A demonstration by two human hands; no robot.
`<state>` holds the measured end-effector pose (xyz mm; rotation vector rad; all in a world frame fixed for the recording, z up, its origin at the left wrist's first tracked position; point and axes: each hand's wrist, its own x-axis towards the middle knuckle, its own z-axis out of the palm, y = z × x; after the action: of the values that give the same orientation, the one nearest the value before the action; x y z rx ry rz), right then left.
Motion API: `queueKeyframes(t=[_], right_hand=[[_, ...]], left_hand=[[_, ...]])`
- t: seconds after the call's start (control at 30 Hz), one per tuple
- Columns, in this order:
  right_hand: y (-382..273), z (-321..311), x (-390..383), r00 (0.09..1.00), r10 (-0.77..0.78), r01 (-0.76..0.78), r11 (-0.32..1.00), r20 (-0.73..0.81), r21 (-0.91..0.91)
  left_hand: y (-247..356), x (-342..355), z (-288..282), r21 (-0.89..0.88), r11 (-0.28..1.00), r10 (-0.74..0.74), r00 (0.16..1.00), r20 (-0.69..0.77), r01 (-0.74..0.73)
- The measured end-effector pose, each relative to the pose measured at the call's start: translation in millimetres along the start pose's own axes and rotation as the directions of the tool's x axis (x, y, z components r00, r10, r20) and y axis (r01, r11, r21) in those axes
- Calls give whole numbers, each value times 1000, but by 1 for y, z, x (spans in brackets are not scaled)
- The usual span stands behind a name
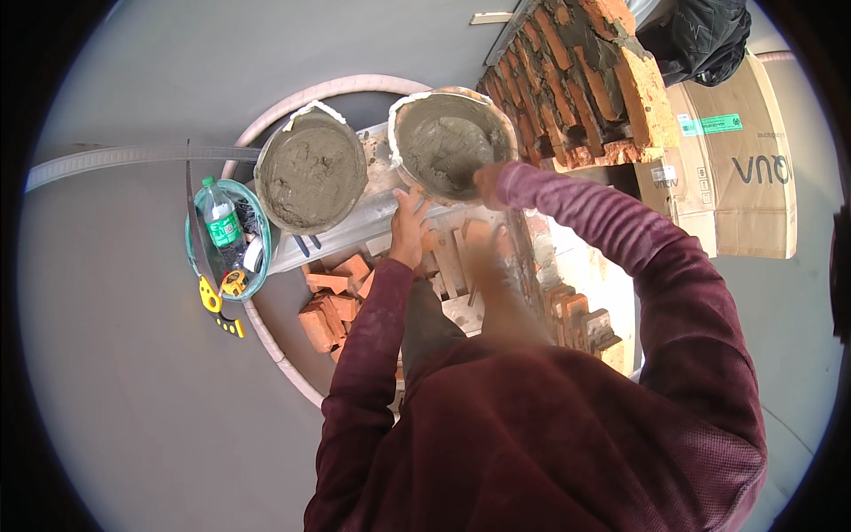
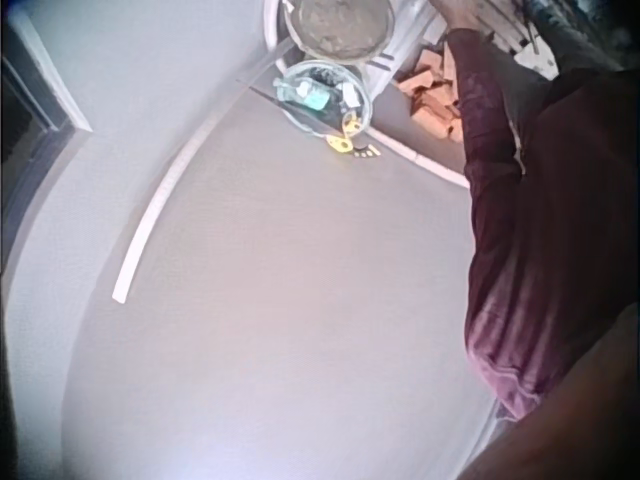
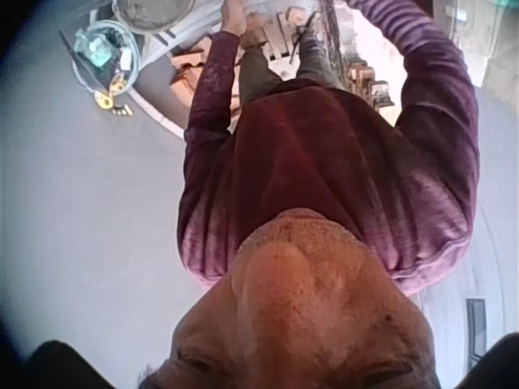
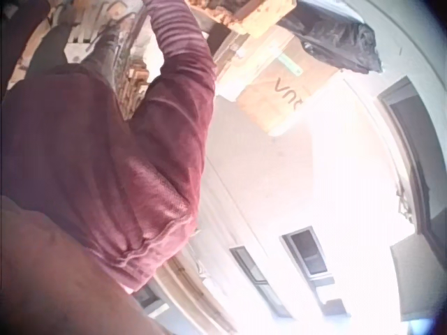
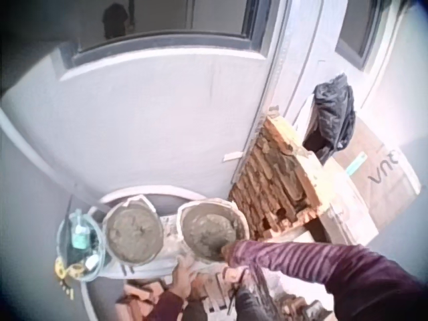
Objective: The person is laying bricks by using a trowel to apply mortar onto a wall and placing bricks on top.
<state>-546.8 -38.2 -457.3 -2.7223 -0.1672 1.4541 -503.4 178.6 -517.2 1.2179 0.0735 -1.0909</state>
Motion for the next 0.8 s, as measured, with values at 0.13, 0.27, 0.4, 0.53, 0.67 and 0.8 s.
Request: queueKeyframes(t=[0.13,0.27,0.4,0.53,0.67,0.8], right_hand=[[39,24,5,996,27,31,815,-91,579],[40,4,-45,999,12,-40,437,38,898],[58,54,-37,992,-104,73,16,-71,997],[53,70,-54,965,-138,182,-273,-225,945],[44,44,-152,953,-46,258,-391,-299,883],[70,31,-270,923,-12,374,-204,-385,904]], left_hand=[[8,3,1,-2,999,-44,999,-3,44],[12,3,-7,-46,997,-66,996,-53,63],[15,5,-4,-18,997,-77,997,-24,77],[20,-5,-8,-5,999,-46,989,-144,46],[69,-26,2,112,957,289,896,-338,-267],[202,-31,124,481,661,700,704,-120,-576]])
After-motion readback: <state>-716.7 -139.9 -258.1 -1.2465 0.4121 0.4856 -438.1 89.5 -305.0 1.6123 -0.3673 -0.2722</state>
